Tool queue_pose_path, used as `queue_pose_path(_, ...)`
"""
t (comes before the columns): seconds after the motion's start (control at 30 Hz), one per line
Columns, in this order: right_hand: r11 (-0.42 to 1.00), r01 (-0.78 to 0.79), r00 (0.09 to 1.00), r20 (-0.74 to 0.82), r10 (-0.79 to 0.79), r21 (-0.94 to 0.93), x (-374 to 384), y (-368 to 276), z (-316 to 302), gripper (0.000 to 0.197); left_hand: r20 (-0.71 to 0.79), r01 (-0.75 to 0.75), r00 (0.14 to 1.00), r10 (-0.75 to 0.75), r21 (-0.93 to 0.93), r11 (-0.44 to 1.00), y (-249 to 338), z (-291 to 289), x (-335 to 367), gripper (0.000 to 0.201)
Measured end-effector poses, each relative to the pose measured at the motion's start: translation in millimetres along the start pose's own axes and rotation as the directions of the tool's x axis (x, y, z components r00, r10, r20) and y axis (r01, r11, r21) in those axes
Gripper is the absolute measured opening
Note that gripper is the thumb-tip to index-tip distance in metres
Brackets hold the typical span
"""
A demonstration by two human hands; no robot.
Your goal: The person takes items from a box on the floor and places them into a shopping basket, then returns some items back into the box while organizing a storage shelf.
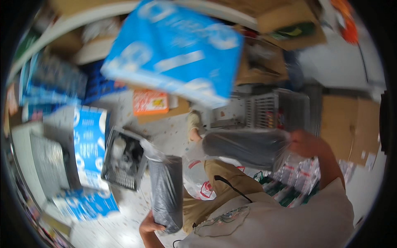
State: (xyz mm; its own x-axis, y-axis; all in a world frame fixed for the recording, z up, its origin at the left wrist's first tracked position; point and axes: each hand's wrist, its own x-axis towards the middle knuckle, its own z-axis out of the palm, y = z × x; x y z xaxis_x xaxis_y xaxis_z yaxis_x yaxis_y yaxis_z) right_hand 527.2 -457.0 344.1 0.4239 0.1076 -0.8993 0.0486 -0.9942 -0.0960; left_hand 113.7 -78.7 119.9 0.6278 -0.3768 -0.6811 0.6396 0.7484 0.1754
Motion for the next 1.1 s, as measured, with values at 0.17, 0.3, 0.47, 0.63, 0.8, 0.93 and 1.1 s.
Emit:
queue_pose_path(0.17, 0.999, 0.014, 0.820, -0.572, 0.006, 0.031, -98.1, 91.8, -87.3, 0.015, 0.128, 0.268, 0.945, -0.301, 0.227, 0.936, 59.5, 113.5, 73.1, 0.115)
queue_pose_path(0.3, 0.947, -0.052, 0.672, -0.691, 0.268, 0.317, -93.3, 155.3, -142.3, 0.016, 0.097, 0.323, 0.917, -0.387, 0.388, 0.863, 71.2, 189.2, 142.1, 0.119)
queue_pose_path(0.47, 0.996, 0.090, 0.504, -0.861, -0.061, -0.018, 15.7, 206.2, -217.4, 0.024, 0.102, 0.345, 0.901, -0.422, 0.423, 0.838, 83.8, 220.7, 198.2, 0.117)
queue_pose_path(0.63, 0.985, 0.164, 0.683, -0.727, -0.072, 0.056, 142.2, 221.3, -249.8, 0.023, -0.076, 0.337, 0.939, -0.336, 0.405, 0.850, 97.9, 247.1, 215.4, 0.115)
queue_pose_path(0.8, 0.984, 0.110, 0.785, -0.595, -0.173, -0.141, 256.0, 209.6, -230.0, 0.023, -0.201, 0.372, 0.928, -0.315, 0.409, 0.833, 112.3, 284.1, 233.3, 0.110)
queue_pose_path(0.93, 0.962, 0.012, 0.929, -0.352, -0.111, -0.273, 339.4, 216.4, -210.0, 0.029, -0.161, 0.370, 0.929, -0.334, 0.429, 0.824, 109.2, 305.4, 257.8, 0.108)
queue_pose_path(1.1, 0.891, 0.160, 0.947, -0.190, -0.260, -0.426, 405.8, 225.9, -181.1, 0.028, -0.082, 0.321, 0.942, -0.324, 0.498, 0.806, 111.8, 334.4, 289.7, 0.105)
